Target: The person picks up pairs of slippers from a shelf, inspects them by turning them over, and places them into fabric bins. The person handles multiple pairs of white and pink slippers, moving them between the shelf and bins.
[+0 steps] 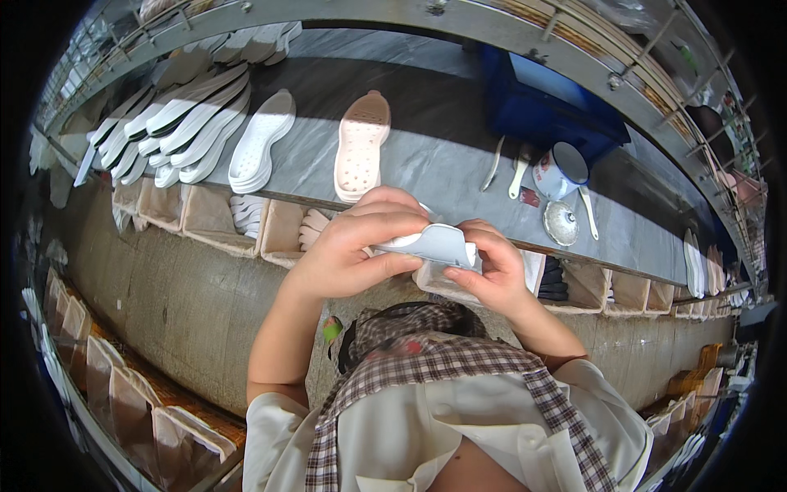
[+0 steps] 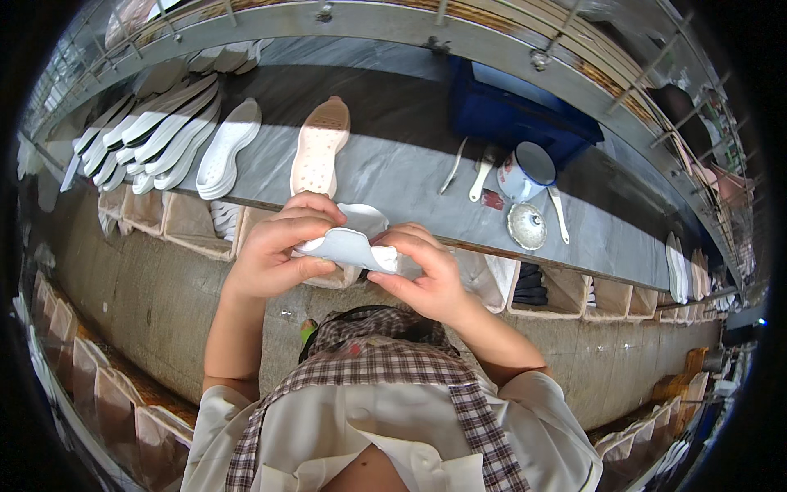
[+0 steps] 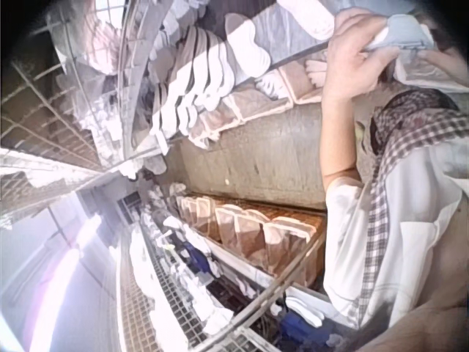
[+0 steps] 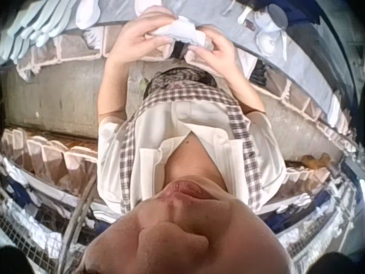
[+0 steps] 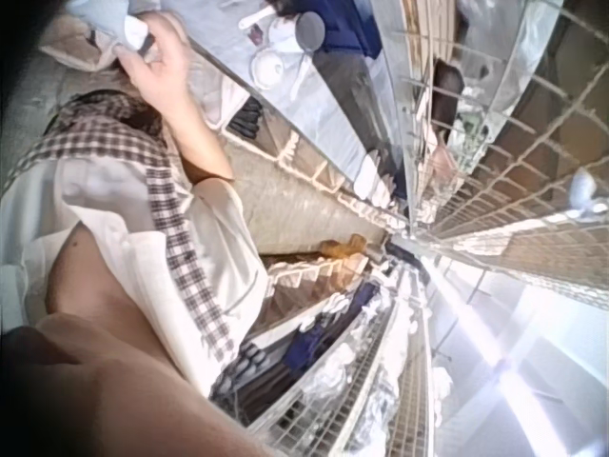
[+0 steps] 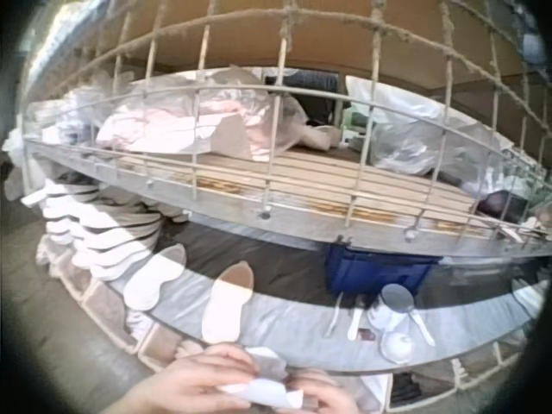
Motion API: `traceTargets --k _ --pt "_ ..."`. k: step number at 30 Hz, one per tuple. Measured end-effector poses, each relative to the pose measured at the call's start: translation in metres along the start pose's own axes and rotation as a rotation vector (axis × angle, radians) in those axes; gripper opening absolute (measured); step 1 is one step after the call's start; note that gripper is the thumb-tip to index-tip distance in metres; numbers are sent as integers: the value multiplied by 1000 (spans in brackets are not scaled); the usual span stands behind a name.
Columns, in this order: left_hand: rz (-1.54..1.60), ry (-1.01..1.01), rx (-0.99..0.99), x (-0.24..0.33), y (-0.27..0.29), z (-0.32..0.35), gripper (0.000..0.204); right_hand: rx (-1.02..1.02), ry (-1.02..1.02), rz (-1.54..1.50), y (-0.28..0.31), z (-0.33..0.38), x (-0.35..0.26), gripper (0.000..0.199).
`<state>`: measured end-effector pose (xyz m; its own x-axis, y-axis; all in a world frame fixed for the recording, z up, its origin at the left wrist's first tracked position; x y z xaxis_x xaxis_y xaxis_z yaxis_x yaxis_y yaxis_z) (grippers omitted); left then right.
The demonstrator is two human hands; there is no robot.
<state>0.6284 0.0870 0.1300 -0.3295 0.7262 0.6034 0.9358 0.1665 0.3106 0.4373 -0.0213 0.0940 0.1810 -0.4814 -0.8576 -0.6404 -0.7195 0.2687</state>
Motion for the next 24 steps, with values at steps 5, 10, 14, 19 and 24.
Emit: traceTargets --k 5,10,14,19,24 --pt "35 14 -23 -7 -6 -6 35 13 -30 26 7 7 -1 37" --pt "149 42 -47 -14 -11 -2 37 -27 87 56 12 10 3 42" --pt "369 7 24 -22 -23 5 38 -277 70 -271 27 12 11 54" --pt "758 20 121 -35 -58 13 39 -493 -459 -390 29 16 26 46" --pt "636 285 164 -27 -59 23 39 -326 -569 -117 45 21 49 33"
Point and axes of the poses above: each hand's wrist, its own z-axis away from the middle knuckle, its own y-axis out of the back of the hand, x = y × z, the point moved 1 cm from there along -z, towards the middle knuckle, and after that the axes turned 11 degrees about -y, right-handed, at the moved point
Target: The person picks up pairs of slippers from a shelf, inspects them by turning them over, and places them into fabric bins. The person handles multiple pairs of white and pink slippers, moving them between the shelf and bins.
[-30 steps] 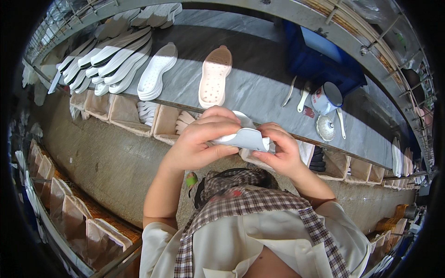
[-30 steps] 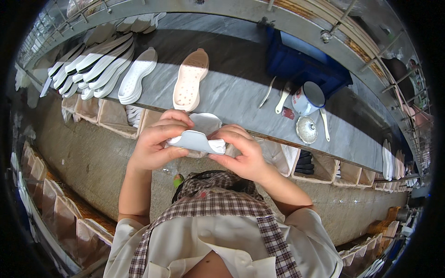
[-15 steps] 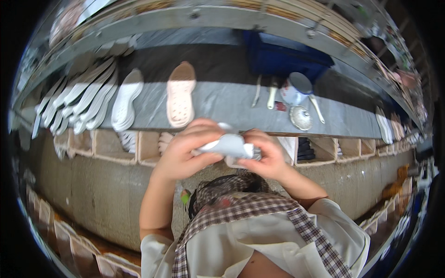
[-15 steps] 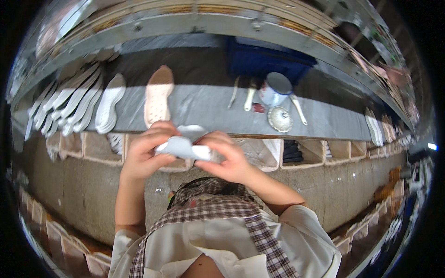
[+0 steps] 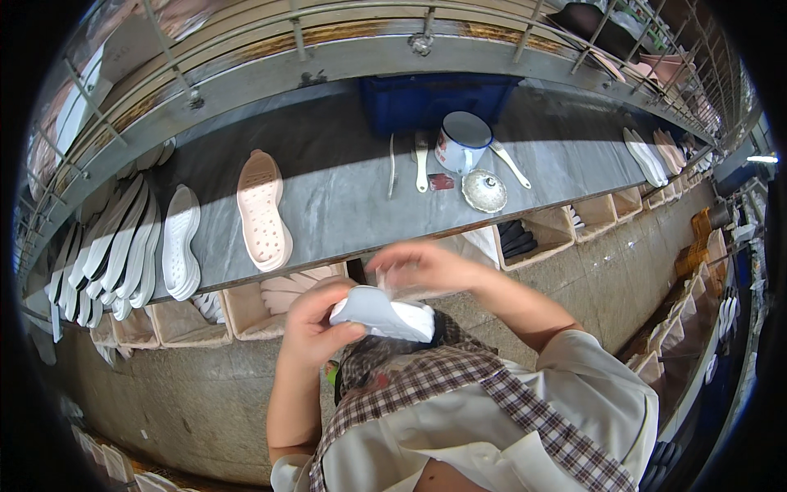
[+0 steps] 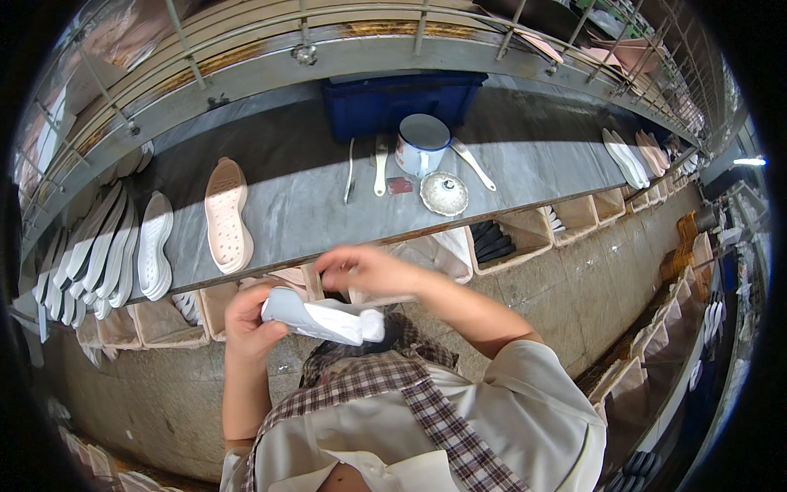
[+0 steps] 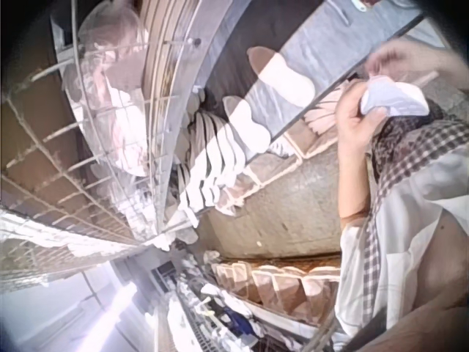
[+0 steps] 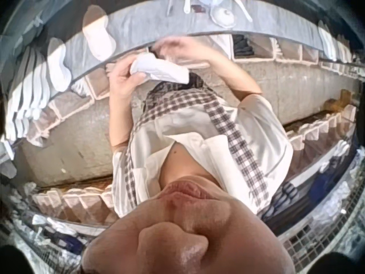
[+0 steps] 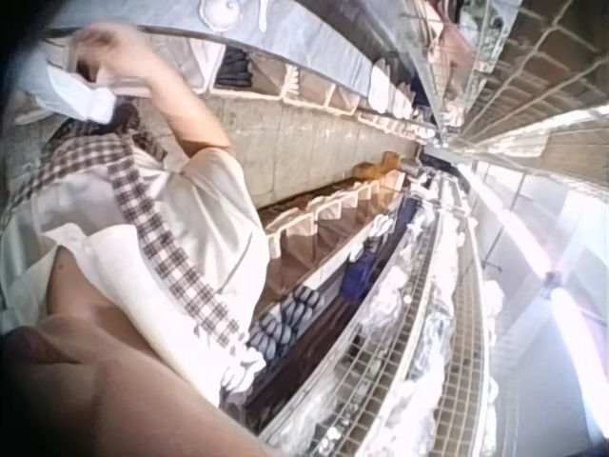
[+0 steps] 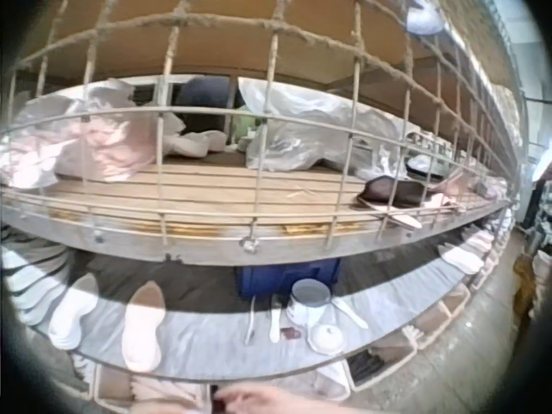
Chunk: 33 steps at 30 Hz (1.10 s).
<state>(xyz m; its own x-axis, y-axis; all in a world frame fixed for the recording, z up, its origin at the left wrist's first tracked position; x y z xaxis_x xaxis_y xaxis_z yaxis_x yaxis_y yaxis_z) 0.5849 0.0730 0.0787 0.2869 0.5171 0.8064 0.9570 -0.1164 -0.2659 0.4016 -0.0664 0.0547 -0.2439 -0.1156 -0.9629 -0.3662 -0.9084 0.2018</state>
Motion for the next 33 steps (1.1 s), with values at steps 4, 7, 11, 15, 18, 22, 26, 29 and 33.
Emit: traceTargets --k 4,7,11,15,18,22,26,29,33 --pt "-317 -43 27 11 0 5 36 803 -205 267 77 1 28 13" --pt "-424 124 131 10 -11 14 36 922 -81 784 114 -31 50 15" --pt "-569 203 146 7 -21 21 36 915 -259 1115 133 -94 73 20" --pt "-656 226 140 13 -20 31 34 823 -411 1267 143 -126 75 19" --pt "-676 223 158 16 -17 41 32 1124 -176 1062 140 -110 58 16" --pt "-652 238 217 14 -14 48 32 814 12 -432 122 -61 27 5" --pt "-618 278 177 9 -14 46 33 543 37 -892 107 -21 -1 4" --pt "-645 285 131 6 -17 43 33 532 -1 -908 105 -2 -10 3" --pt "-696 222 57 2 -22 39 34 552 36 -908 103 11 -15 4"
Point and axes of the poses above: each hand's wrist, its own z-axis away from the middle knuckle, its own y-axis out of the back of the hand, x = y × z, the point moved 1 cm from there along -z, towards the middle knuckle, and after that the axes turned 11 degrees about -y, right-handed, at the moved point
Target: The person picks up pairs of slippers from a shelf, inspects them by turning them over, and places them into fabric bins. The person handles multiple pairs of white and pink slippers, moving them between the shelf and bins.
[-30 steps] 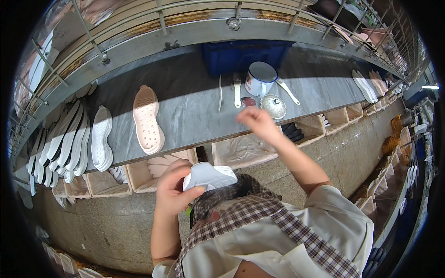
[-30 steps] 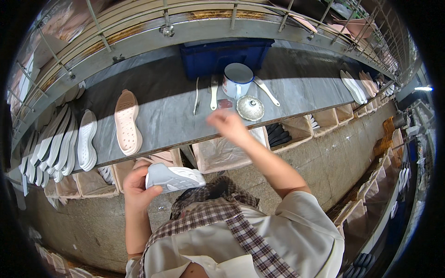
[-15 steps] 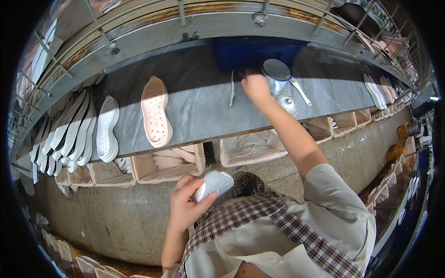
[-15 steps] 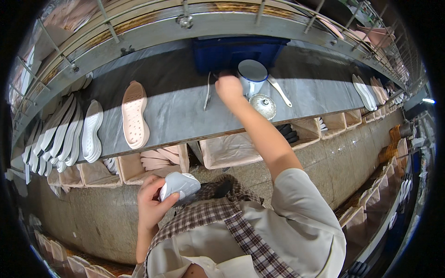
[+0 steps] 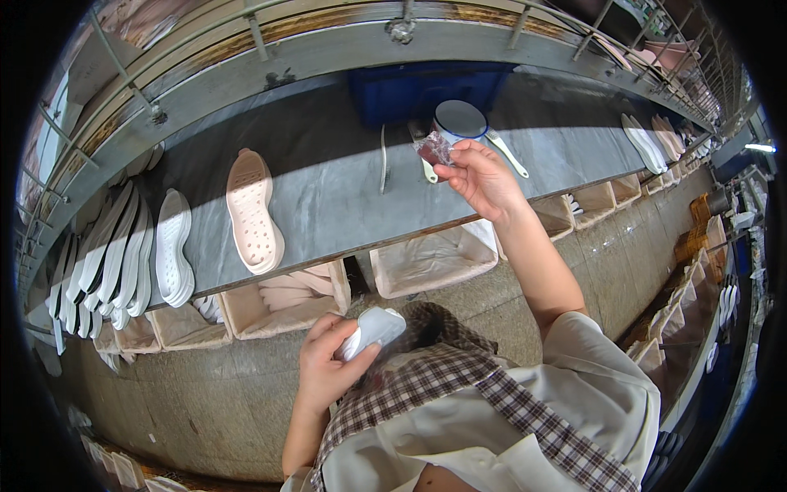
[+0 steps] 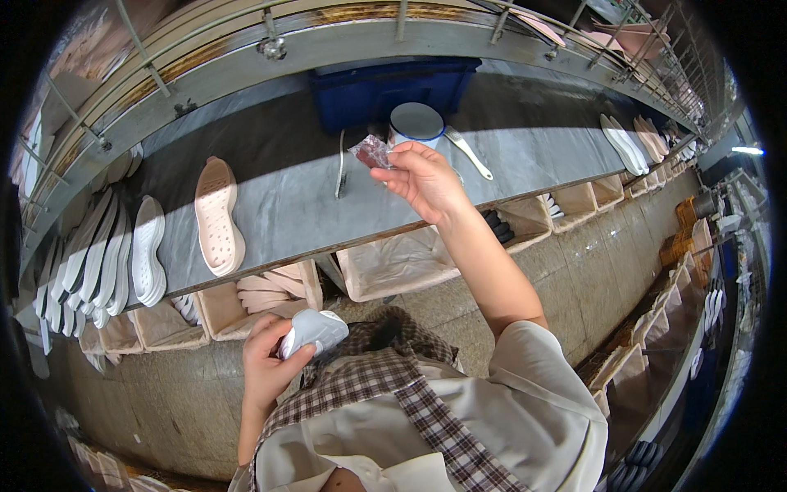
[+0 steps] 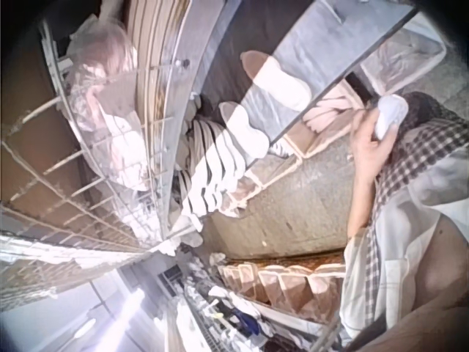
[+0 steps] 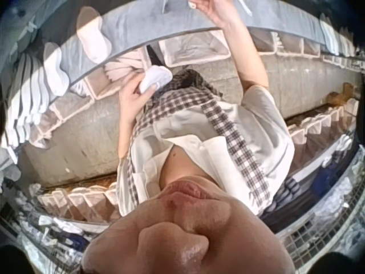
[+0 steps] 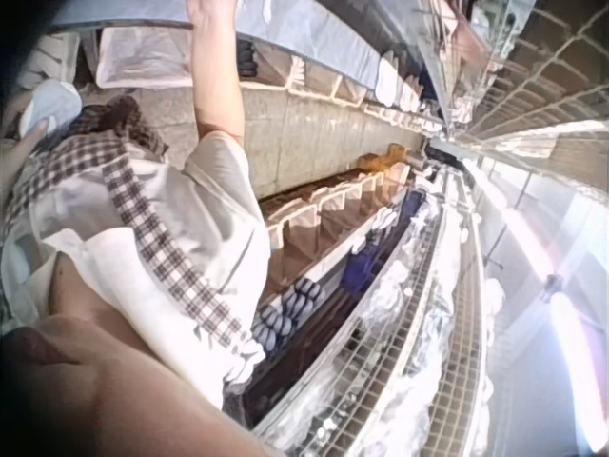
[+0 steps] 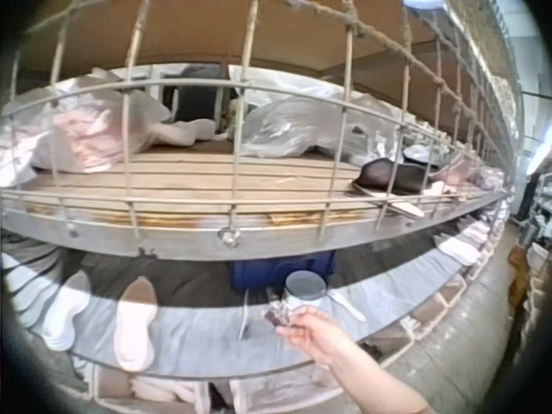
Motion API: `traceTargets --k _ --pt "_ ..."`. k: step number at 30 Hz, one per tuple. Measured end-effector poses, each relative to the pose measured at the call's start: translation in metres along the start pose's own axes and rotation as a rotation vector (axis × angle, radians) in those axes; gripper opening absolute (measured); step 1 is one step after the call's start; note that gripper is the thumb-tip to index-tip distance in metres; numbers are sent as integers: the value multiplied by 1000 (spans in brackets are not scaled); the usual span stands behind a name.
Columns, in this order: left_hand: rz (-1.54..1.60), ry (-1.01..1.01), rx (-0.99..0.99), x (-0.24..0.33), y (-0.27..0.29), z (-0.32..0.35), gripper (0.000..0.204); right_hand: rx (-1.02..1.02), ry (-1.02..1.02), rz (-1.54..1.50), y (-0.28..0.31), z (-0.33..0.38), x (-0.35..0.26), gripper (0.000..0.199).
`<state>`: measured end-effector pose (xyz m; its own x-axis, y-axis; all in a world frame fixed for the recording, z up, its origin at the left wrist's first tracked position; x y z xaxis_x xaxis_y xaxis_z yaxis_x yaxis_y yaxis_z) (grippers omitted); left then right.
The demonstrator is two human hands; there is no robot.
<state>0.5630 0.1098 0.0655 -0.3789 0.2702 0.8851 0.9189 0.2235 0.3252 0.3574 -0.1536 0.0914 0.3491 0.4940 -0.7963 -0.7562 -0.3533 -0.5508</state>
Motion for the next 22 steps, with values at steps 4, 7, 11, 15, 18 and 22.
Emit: traceTargets --k 4,7,11,15,18,22 --pt "-30 -11 -17 1 -1 1 34 45 3 -5 2 6 -7 6" --pt "-36 5 -6 2 -3 4 34 2 83 100 6 4 -8 11" --pt "-23 74 9 3 -5 10 33 143 259 328 18 1 -6 13" --pt "-52 59 0 3 -7 15 33 264 278 444 52 -36 -37 24" --pt "-76 40 0 4 -9 18 32 394 337 858 79 -68 -63 26" --pt "-84 69 14 7 -12 21 32 489 327 1533 112 -116 -82 31"
Point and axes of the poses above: each hand's wrist, its own z-axis away from the middle knuckle, its own y-axis out of the back of the hand, x = y × z, the point moved 1 cm from there along -z, towards the middle knuckle, and after that the axes turned 11 degrees about -y, right-handed, at the moved point
